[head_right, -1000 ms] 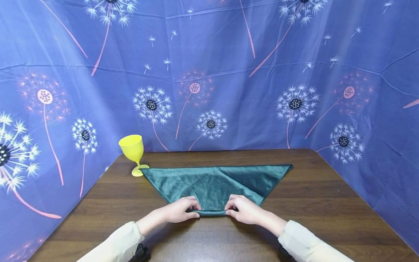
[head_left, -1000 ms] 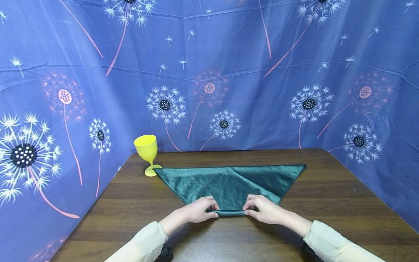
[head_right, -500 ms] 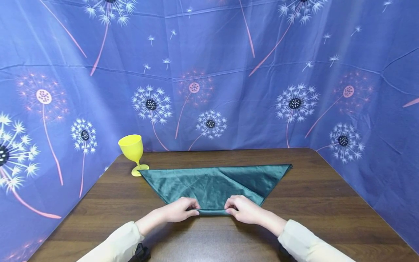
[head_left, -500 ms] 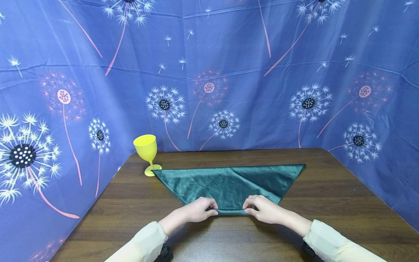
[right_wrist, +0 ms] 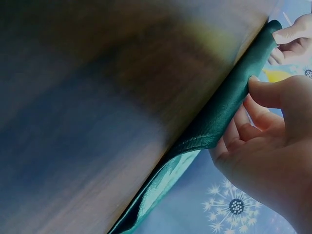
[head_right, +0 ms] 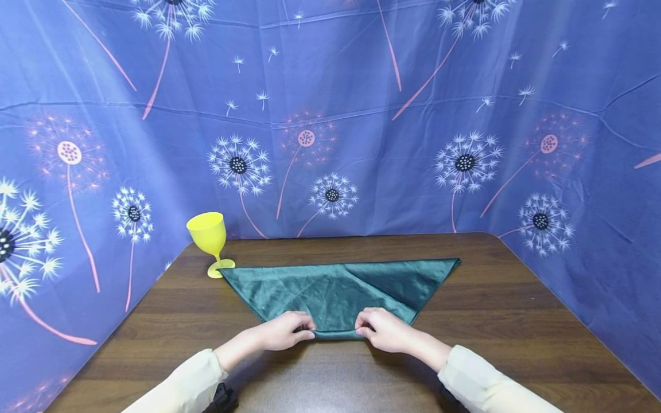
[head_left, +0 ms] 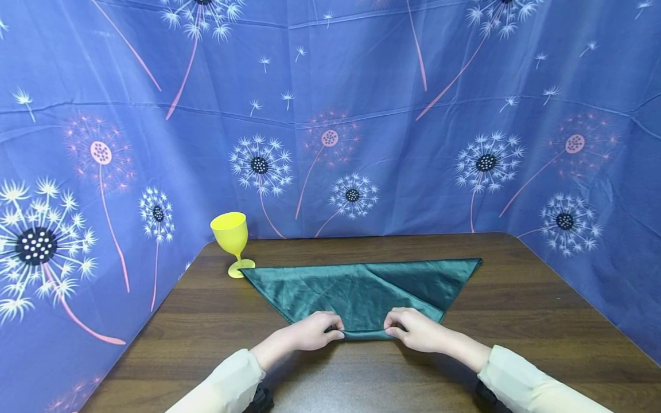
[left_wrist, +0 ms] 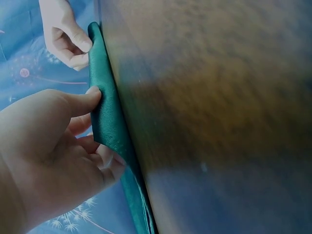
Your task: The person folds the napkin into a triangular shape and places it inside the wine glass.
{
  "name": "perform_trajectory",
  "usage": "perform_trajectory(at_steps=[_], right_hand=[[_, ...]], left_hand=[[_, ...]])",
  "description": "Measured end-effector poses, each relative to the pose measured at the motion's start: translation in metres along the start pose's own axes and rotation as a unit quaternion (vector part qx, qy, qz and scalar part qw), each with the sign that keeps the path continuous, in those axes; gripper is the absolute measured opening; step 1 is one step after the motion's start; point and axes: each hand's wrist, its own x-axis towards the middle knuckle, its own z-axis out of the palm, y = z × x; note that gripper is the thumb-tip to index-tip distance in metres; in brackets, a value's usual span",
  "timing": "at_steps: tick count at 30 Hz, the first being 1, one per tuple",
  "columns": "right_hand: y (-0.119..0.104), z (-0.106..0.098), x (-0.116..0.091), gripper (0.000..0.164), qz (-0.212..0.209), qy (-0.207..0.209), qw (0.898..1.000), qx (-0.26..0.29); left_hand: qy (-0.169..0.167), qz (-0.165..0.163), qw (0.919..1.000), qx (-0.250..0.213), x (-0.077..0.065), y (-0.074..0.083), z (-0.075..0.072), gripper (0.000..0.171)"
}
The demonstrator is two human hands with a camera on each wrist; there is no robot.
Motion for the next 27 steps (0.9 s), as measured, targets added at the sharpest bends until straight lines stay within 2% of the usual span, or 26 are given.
perform_trajectory(at_steps=[4,8,16,27], right_hand=[[0.0022,0.0004,0.0002,0.009,0.002,-0.003,1.000,0.004],[0.0033,0.0005,0.0005,0.010,0.004,-0.005,1.000,0.005],[0.0034,0.0006,0.0007,0.012,-0.003,-0.005,1.000,0.002],[0.0026,-0.0005,0.0007,0.009,-0.007,-0.006,1.000,0.011]], left_hand=[[-0.005,-0.012,0.9999,-0.001,0.0018,-0.0017,0.0016,0.011],[-0.009,-0.029,0.9993,-0.023,0.0029,-0.0026,0.0022,0.010],[0.000,-0.028,0.9984,-0.049,0.0012,-0.0029,0.0026,0.005],[0.015,-0.009,0.9998,-0.007,0.0013,-0.0045,0.0042,0.005]])
